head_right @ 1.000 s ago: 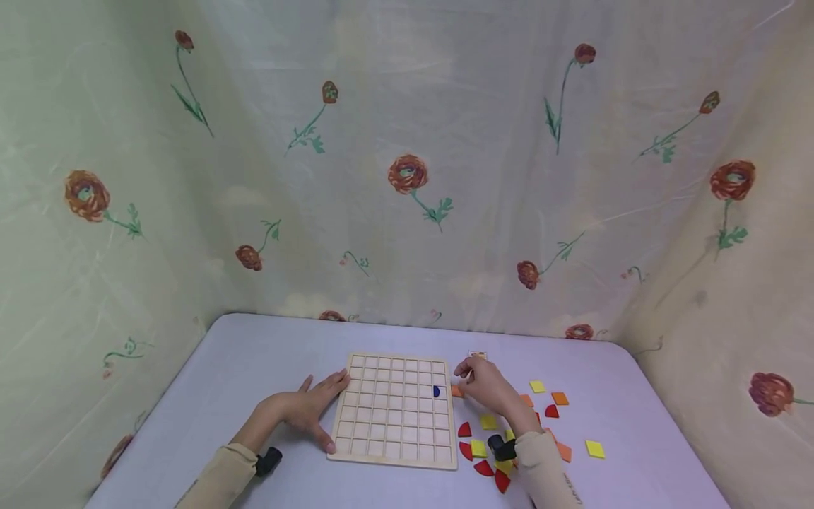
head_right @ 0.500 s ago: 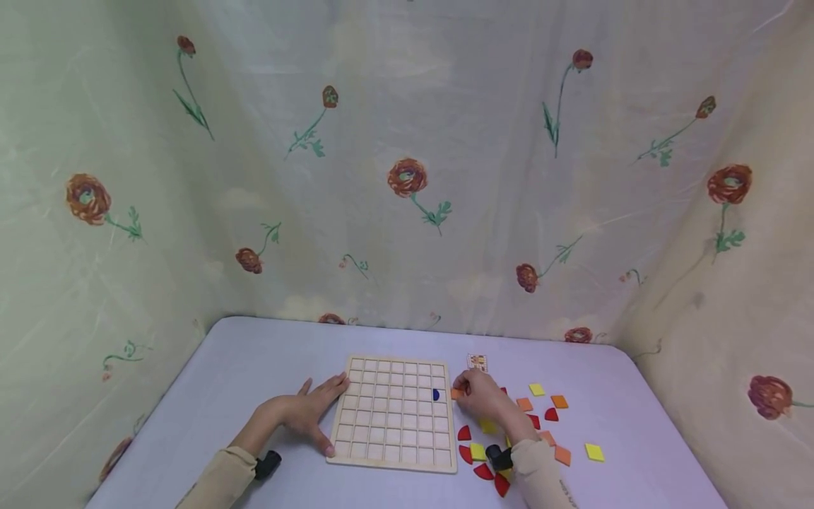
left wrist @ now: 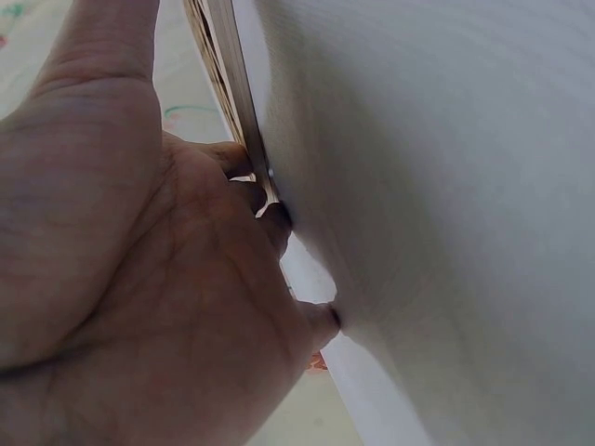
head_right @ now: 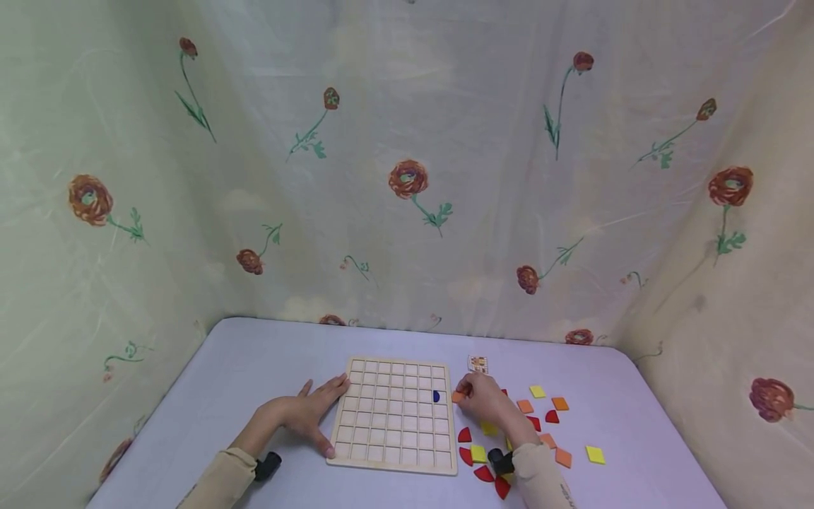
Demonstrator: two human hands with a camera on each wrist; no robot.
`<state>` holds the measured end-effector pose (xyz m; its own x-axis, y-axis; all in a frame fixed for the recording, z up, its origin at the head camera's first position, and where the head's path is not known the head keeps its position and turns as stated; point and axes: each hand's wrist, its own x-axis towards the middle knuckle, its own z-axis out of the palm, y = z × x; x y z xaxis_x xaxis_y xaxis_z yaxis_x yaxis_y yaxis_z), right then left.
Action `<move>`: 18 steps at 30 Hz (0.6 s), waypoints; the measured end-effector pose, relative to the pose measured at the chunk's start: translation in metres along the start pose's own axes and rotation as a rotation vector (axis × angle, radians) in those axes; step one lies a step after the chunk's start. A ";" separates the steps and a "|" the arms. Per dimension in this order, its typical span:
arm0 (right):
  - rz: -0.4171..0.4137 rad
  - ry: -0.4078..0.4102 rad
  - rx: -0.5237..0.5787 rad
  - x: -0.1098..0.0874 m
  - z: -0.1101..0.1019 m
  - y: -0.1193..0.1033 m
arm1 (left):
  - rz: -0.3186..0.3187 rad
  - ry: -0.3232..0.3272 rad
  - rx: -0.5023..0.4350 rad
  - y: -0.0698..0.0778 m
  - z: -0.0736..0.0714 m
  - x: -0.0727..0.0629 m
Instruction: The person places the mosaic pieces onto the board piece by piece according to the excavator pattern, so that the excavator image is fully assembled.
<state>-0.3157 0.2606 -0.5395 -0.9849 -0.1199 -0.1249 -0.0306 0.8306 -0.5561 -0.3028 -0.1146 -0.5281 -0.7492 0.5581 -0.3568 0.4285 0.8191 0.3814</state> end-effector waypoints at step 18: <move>-0.095 -0.045 0.059 -0.013 -0.001 -0.014 | -0.009 -0.006 0.013 -0.003 0.000 0.003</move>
<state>-0.3030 0.2506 -0.5292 -0.9693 -0.2220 -0.1054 -0.1120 0.7809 -0.6145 -0.3059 -0.1151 -0.5303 -0.7497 0.5518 -0.3653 0.4286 0.8255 0.3672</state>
